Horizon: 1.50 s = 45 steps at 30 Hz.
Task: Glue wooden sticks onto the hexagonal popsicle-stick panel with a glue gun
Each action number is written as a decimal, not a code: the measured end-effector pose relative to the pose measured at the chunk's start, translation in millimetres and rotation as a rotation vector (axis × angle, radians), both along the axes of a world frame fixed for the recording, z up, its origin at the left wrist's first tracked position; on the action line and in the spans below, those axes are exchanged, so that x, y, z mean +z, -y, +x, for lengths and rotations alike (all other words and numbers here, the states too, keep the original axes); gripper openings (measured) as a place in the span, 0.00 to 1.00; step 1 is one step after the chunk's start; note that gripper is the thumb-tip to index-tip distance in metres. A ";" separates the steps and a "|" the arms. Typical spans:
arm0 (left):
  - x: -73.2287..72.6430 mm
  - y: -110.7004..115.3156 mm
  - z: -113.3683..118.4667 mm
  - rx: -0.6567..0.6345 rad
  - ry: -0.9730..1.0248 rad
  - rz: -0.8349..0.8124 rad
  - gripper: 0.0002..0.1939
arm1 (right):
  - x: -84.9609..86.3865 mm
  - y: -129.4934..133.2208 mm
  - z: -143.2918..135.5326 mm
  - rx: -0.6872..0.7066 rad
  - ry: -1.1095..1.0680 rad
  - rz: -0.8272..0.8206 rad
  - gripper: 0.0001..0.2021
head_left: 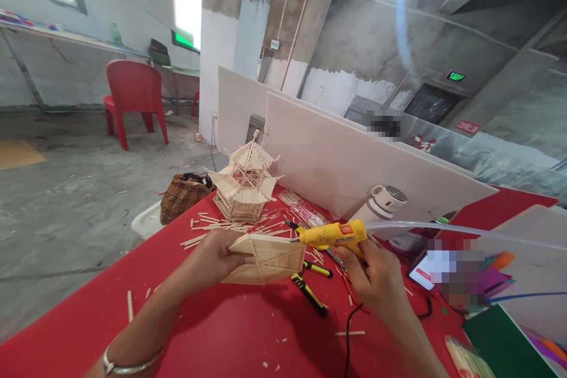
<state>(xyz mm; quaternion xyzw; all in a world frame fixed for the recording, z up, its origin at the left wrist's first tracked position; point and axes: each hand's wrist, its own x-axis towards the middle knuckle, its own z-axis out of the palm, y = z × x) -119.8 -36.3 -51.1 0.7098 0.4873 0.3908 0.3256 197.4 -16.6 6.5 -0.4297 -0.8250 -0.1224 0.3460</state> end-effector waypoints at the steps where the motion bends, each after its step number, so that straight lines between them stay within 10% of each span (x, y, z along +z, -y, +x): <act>1: 0.2 0.2 0.0 0.001 0.001 -0.001 0.10 | -0.4 -0.2 -0.2 -0.001 0.000 0.000 0.17; 45: -2.4 1.9 1.8 -0.004 0.101 -0.003 0.11 | 3.2 1.5 -21.9 0.079 -0.034 -0.008 0.16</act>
